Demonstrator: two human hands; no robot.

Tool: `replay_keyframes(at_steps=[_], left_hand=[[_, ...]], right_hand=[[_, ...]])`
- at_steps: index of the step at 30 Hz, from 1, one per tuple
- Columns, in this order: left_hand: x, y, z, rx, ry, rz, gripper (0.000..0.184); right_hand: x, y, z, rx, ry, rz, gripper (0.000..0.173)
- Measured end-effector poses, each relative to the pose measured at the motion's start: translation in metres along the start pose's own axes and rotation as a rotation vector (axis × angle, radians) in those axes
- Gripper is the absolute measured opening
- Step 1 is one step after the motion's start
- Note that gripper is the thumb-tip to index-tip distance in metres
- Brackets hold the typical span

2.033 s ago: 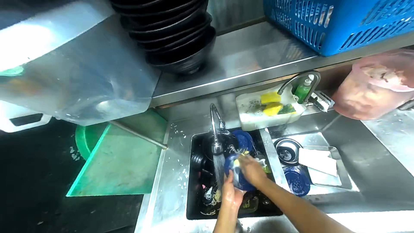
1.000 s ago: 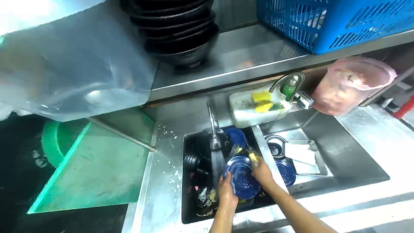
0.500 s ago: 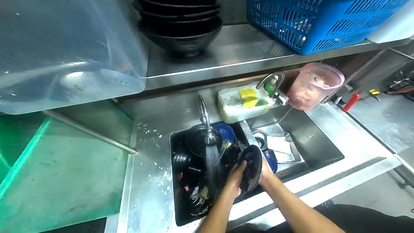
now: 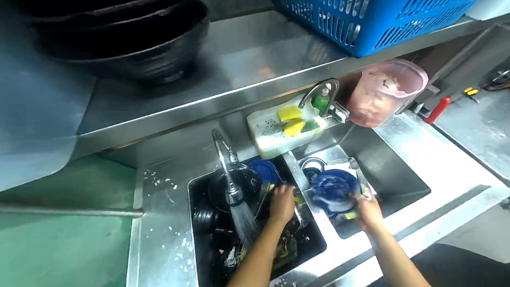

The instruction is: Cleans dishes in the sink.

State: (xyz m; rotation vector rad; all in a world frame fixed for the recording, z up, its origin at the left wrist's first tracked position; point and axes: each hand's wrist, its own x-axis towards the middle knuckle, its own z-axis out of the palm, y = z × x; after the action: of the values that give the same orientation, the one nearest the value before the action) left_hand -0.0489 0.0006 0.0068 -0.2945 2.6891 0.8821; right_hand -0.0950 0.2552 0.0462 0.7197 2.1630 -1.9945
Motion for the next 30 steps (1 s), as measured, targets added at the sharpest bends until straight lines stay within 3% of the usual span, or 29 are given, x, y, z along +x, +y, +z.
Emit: replay_keyframes(at_steps=[2, 4, 7, 11, 14, 17, 19, 23, 26, 30], left_hand=[[0.016, -0.014, 0.005, 0.245, -0.125, 0.049, 0.071], [0.027, -0.022, 0.012, 0.388, -0.249, 0.104, 0.084], [0.044, -0.020, 0.012, 0.499, -0.325, 0.219, 0.064], [0.050, -0.013, 0.004, 0.523, -0.325, 0.315, 0.044], [0.027, -0.013, -0.012, 0.467, -0.240, 0.267, 0.034], [-0.026, -0.026, -0.028, 0.361, -0.081, 0.117, 0.032], [-0.068, -0.036, -0.040, 0.175, -0.024, -0.136, 0.034], [-0.129, -0.064, -0.037, -0.696, 0.270, -0.543, 0.029], [-0.144, -0.077, -0.031, -1.159, 0.388, -0.618, 0.039], [-0.140, -0.069, -0.020, -1.587, 0.419, -0.589, 0.034]], right_hand=[[0.037, 0.027, -0.013, -0.039, 0.160, 0.062, 0.058], [0.061, 0.066, -0.010, 0.013, 0.294, 0.231, 0.050], [0.075, 0.119, 0.008, 0.208, 0.369, 0.475, 0.035], [0.065, 0.134, 0.029, 0.455, 0.384, 0.622, 0.031], [0.064, 0.145, 0.027, 0.331, 0.367, 0.639, 0.033], [0.059, 0.141, 0.011, 0.152, 0.313, 0.549, 0.029], [0.052, 0.128, 0.003, 0.120, 0.278, 0.427, 0.028], [0.021, 0.068, 0.007, -0.038, 0.160, 0.132, 0.060], [-0.022, 0.024, 0.043, -0.235, -0.099, -0.108, 0.061], [-0.095, 0.006, 0.116, -0.782, -0.660, -0.482, 0.053]])
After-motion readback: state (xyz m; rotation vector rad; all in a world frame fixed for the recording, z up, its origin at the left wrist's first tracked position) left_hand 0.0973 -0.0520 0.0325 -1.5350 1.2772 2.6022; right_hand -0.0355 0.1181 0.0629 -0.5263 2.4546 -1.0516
